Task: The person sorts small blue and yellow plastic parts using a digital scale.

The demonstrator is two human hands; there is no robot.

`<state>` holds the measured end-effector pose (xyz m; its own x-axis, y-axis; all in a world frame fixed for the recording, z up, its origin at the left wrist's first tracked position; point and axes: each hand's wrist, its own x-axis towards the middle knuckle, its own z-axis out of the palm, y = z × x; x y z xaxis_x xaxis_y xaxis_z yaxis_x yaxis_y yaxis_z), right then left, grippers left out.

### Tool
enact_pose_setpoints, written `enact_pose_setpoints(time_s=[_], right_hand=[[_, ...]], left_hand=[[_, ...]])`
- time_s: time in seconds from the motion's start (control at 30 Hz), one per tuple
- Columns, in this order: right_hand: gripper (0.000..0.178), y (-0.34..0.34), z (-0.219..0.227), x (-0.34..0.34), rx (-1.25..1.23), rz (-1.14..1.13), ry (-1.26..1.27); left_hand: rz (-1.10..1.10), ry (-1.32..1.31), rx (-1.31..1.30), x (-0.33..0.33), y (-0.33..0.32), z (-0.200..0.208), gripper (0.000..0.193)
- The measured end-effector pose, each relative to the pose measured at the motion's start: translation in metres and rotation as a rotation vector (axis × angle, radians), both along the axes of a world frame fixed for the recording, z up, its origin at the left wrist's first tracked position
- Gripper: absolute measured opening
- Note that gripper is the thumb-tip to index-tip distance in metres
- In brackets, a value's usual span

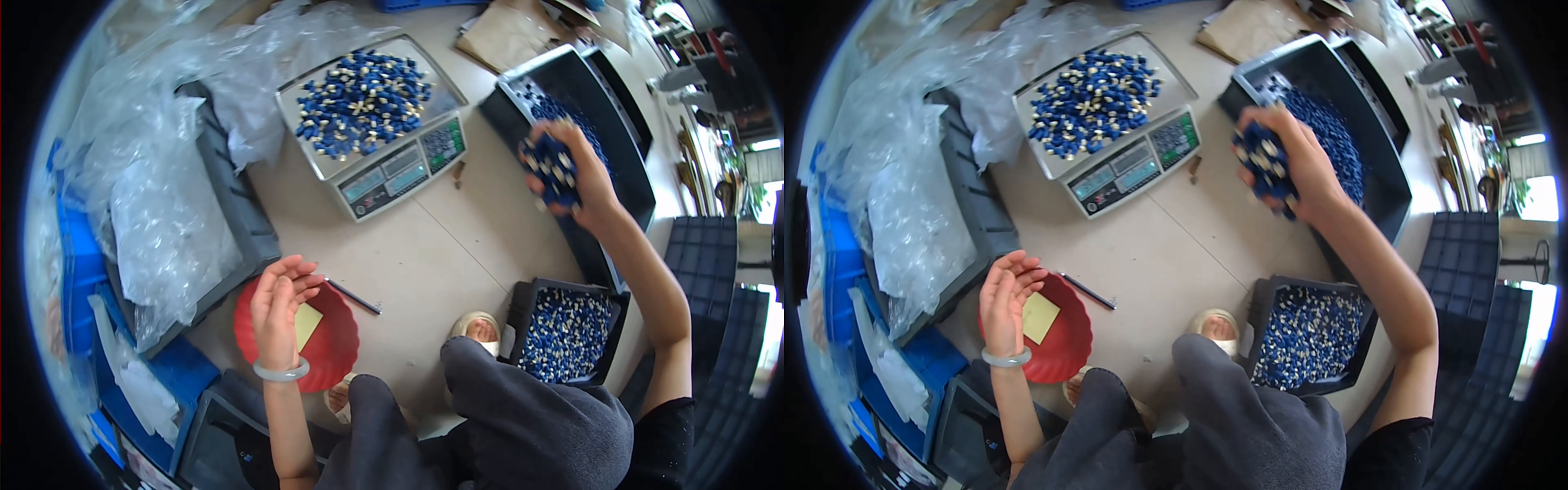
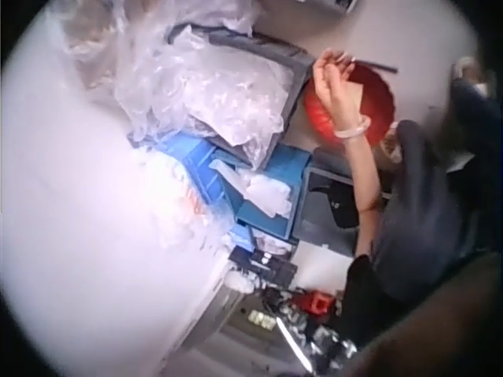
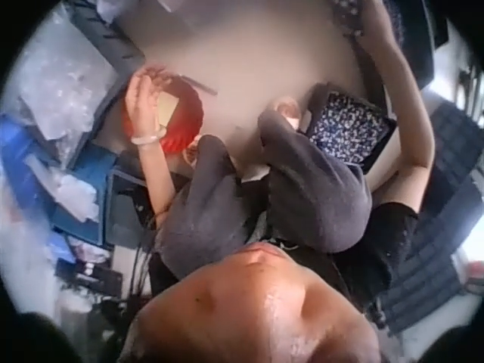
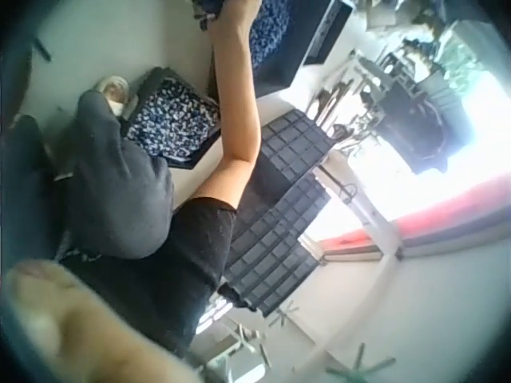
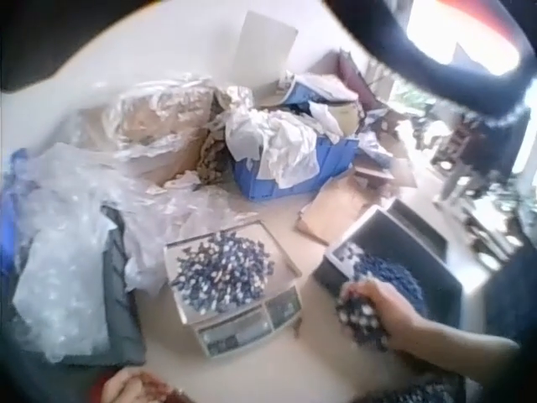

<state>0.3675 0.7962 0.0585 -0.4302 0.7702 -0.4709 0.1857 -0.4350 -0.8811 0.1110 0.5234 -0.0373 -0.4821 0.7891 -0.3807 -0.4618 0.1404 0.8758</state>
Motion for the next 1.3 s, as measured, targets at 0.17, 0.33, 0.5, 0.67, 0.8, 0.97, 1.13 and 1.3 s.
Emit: enact_pose_setpoints(time_s=[0.17, 0.33, 0.5, 0.67, 0.8, 0.97, 1.13, 1.3], right_hand=[[0.031, 0.089, -0.056, -0.128, 0.403, 0.18, -0.15], [0.043, 0.145, -0.124, -0.182, 1.14, 0.121, -0.697], [0.041, 0.101, -0.139, -0.212, 1.319, 0.173, -0.716], [0.038, 0.076, -0.144, -0.226, 1.404, 0.302, -0.72], [0.032, 0.088, -0.148, -0.217, 1.564, 0.268, -0.549], [0.037, 0.118, -0.132, -0.197, 1.477, 0.382, -0.399], [0.036, 0.131, -0.111, -0.188, 1.19, 0.374, -0.421], [0.031, 0.146, -0.116, -0.179, 0.869, 0.216, -0.213]], left_hand=[[0.033, 0.015, -0.001, -0.005, -0.011, 0.009, 0.029], [0.055, 0.008, 0.013, -0.008, -0.018, 0.013, 0.029], [0.1, 0.027, -0.036, -0.015, -0.038, 0.013, 0.029], [0.105, 0.023, -0.053, -0.014, -0.044, 0.008, 0.03], [0.079, 0.014, -0.034, -0.01, -0.038, 0.011, 0.029], [0.069, 0.023, -0.039, -0.005, -0.035, 0.011, 0.028], [0.046, 0.033, -0.061, 0.002, -0.032, 0.01, 0.029], [0.006, 0.058, -0.047, 0.01, -0.023, 0.014, 0.03]])
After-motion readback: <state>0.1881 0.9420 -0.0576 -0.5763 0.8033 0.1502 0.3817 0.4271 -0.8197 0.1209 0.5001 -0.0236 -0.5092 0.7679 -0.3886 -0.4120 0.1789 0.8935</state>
